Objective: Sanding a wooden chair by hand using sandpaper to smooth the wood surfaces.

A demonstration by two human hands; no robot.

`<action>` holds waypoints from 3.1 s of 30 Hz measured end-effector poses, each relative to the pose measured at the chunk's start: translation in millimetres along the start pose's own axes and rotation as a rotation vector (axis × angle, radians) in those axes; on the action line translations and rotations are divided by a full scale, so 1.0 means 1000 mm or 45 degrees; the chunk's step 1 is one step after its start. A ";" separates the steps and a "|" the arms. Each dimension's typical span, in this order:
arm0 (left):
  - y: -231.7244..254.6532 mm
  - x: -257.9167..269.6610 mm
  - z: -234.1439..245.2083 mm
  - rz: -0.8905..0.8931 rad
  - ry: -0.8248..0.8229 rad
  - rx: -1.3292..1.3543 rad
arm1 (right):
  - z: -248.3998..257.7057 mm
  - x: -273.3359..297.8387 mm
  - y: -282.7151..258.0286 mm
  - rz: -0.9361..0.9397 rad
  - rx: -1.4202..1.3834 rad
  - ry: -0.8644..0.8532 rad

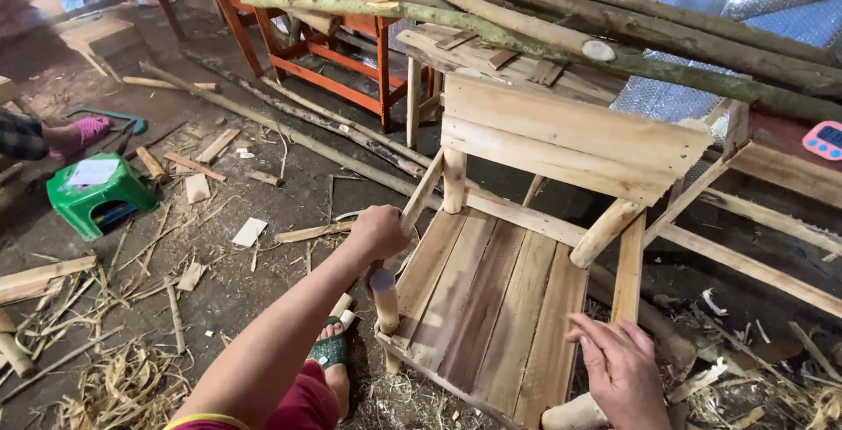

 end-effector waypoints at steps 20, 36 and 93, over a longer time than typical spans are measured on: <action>-0.016 0.095 0.011 0.032 -0.046 1.612 | -0.008 0.007 0.013 0.054 0.158 -0.025; -0.023 0.080 0.003 0.543 -0.325 1.762 | -0.008 0.008 0.012 -0.016 0.108 -0.058; -0.035 0.047 -0.014 0.071 -0.075 1.145 | -0.020 0.004 0.012 0.023 0.109 0.052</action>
Point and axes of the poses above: each hand's wrist, its own x-axis away from the middle knuckle, its own z-axis out of the back of the hand, y = z × x, the point moved 4 cm from there along -x, towards the middle knuckle, and after that the axes turned 10 degrees about y, right-handed, at the moved point
